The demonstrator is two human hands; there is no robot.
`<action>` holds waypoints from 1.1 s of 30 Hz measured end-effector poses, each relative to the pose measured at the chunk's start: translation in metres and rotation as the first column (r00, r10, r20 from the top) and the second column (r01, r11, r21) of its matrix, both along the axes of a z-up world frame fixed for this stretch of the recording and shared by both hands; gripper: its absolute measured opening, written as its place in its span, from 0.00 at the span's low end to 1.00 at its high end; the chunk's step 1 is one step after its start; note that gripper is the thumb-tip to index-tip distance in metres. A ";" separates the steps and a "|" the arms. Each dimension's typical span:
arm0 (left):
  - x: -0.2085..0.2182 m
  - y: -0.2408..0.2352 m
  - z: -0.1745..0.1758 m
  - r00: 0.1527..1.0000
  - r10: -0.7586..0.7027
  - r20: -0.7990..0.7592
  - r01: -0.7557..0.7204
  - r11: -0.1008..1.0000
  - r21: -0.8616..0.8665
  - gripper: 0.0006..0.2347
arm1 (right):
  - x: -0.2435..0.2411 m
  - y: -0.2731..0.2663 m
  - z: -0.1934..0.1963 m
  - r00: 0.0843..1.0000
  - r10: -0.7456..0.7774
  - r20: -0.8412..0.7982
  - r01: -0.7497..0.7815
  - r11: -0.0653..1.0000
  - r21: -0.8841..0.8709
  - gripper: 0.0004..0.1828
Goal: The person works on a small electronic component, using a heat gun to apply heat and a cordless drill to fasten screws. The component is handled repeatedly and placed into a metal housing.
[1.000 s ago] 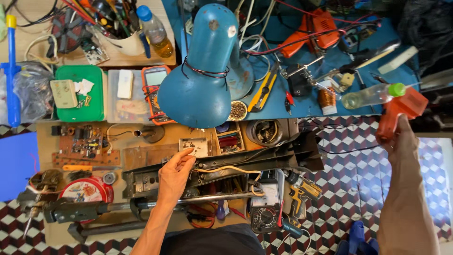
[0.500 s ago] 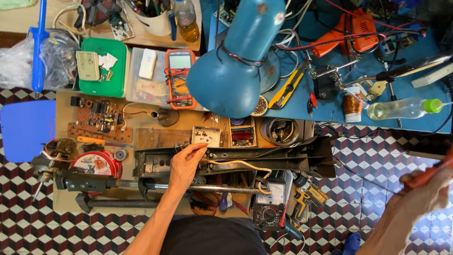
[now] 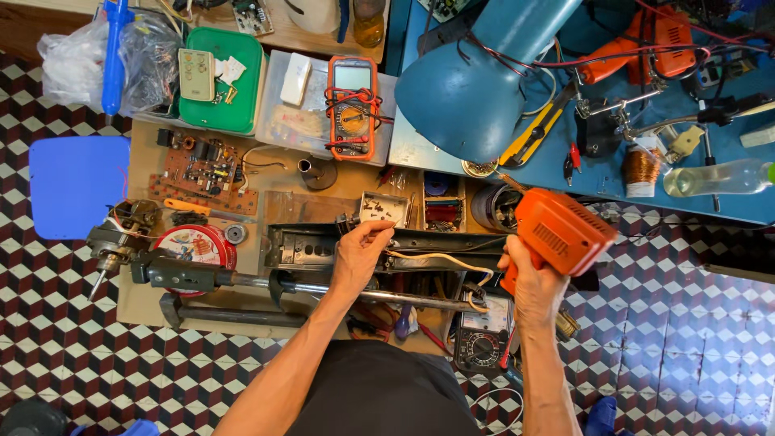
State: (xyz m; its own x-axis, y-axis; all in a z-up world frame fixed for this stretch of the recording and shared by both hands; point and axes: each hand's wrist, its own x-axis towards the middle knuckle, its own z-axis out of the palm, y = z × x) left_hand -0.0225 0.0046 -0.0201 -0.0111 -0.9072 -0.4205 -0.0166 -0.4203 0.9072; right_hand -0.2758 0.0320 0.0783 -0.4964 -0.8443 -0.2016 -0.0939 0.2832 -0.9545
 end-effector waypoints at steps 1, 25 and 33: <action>0.001 0.000 0.000 1.000 -0.009 0.007 0.009 1.000 0.007 0.11 | 0.006 -0.005 -0.002 1.000 0.007 0.004 -0.007 0.999 -0.042 0.08; 0.005 0.002 -0.001 1.000 -0.022 0.007 0.022 1.000 0.014 0.11 | 0.003 -0.011 -0.042 0.964 0.058 -0.260 -0.078 0.995 -0.068 0.28; 0.005 0.008 -0.009 0.999 -0.013 -0.040 0.013 1.000 0.002 0.10 | -0.016 -0.004 -0.063 0.916 0.143 -0.375 -0.157 0.988 -0.007 0.26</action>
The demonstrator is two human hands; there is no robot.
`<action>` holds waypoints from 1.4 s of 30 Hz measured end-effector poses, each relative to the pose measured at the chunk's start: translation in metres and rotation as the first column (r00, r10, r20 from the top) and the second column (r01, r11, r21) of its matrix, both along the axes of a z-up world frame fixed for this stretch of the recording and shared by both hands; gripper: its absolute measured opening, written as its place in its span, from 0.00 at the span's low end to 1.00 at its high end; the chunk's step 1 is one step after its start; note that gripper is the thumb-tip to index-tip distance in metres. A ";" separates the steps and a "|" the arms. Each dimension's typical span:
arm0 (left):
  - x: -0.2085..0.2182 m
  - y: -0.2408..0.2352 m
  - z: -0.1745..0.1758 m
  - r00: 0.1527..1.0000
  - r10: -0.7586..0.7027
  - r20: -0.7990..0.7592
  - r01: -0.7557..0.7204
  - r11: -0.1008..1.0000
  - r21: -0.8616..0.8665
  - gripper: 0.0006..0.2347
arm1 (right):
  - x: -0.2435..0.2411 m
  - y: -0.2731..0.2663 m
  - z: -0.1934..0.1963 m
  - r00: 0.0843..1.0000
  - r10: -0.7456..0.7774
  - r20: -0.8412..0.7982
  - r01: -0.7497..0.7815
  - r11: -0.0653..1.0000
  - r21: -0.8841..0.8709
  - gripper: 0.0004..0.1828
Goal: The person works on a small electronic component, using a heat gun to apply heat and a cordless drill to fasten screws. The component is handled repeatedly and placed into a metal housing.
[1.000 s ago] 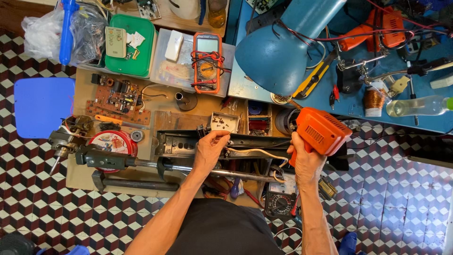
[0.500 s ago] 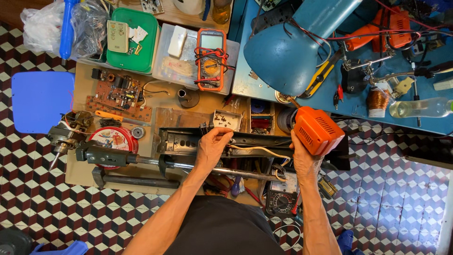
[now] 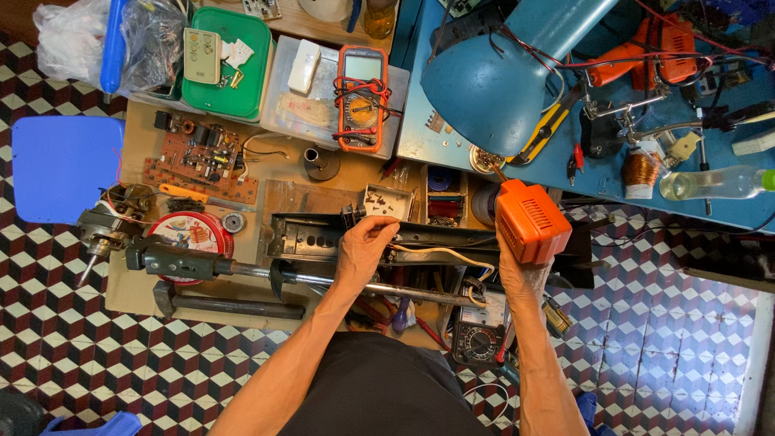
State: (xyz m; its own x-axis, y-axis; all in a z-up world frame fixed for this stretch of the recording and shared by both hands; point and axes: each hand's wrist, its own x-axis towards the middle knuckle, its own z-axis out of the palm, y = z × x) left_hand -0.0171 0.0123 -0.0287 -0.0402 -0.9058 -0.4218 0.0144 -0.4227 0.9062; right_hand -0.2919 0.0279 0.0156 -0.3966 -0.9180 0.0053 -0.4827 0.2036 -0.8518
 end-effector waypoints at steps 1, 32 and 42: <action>0.000 0.000 -0.001 1.000 0.005 -0.005 -0.005 1.000 0.001 0.10 | -0.001 0.000 -0.001 0.999 0.005 -0.032 -0.005 1.000 -0.001 0.26; 0.002 0.001 -0.007 1.000 0.021 0.008 -0.021 1.000 -0.003 0.10 | 0.023 -0.004 0.019 0.995 -0.087 0.059 0.086 0.996 0.019 0.30; 0.004 0.001 -0.008 1.000 0.027 -0.014 -0.027 0.999 -0.026 0.10 | 0.035 -0.005 0.041 0.957 -0.189 0.219 0.177 0.982 0.073 0.28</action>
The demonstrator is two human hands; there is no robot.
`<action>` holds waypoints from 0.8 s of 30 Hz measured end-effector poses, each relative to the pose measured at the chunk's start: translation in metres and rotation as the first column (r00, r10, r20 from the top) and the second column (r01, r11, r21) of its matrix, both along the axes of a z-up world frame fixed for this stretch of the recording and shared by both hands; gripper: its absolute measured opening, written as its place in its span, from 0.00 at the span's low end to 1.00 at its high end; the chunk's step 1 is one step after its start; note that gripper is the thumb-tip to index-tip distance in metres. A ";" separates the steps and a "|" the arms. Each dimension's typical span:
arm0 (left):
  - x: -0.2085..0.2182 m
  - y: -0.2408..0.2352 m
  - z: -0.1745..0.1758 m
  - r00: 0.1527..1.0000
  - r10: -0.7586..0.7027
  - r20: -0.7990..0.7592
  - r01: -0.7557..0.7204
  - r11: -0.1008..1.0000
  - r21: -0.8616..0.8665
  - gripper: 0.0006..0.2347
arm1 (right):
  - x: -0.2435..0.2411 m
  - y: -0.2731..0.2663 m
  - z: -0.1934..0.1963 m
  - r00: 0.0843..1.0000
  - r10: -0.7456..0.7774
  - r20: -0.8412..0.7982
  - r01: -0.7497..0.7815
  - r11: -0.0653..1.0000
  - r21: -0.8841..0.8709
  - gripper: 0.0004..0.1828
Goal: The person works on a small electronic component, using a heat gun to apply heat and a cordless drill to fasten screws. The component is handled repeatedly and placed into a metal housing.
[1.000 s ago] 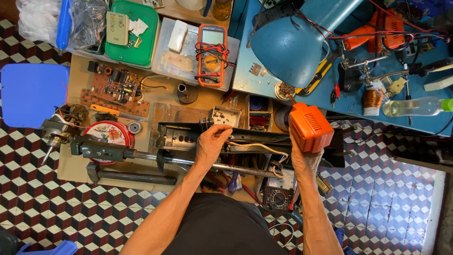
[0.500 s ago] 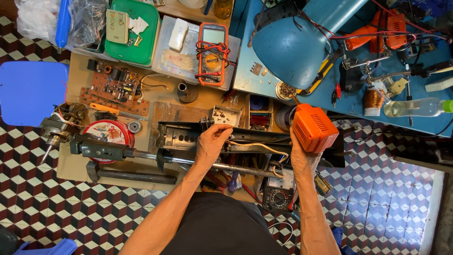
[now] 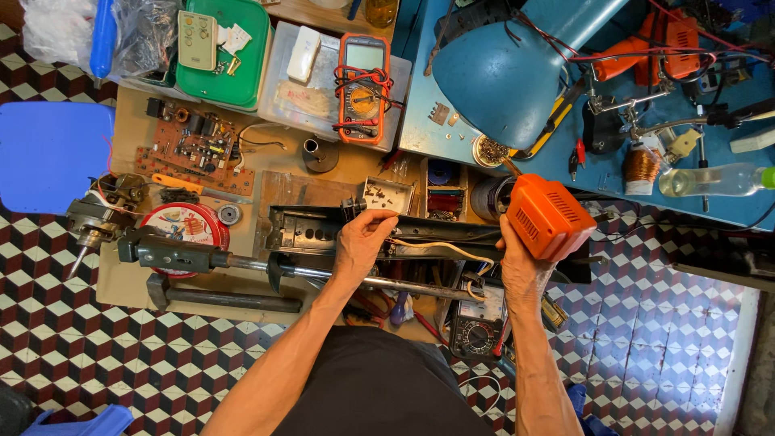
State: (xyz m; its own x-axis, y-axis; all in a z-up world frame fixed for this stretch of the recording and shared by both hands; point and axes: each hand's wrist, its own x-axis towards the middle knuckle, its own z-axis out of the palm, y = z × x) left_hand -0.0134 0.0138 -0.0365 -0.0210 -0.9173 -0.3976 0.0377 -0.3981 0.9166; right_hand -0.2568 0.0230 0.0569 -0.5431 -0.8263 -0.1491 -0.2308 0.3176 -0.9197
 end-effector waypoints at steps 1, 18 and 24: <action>0.000 0.000 0.000 1.000 0.001 0.003 -0.001 1.000 0.006 0.10 | 0.001 0.001 0.002 1.000 0.013 -0.008 -0.013 1.000 0.010 0.28; 0.000 0.000 0.002 0.999 -0.033 0.001 0.033 0.999 0.025 0.10 | 0.008 -0.001 0.009 0.999 0.035 -0.018 -0.035 0.999 -0.016 0.26; 0.001 -0.001 0.004 0.999 -0.032 0.015 0.031 0.999 0.037 0.10 | 0.011 -0.005 0.012 0.999 -0.006 0.040 0.003 0.997 0.083 0.18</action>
State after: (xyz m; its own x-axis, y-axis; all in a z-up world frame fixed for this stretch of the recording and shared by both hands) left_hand -0.0127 0.0133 -0.0324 -0.0433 -0.9010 -0.4317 0.0107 -0.4325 0.9015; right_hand -0.2460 0.0183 0.0689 -0.5389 -0.8078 -0.2388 -0.1928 0.3942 -0.8986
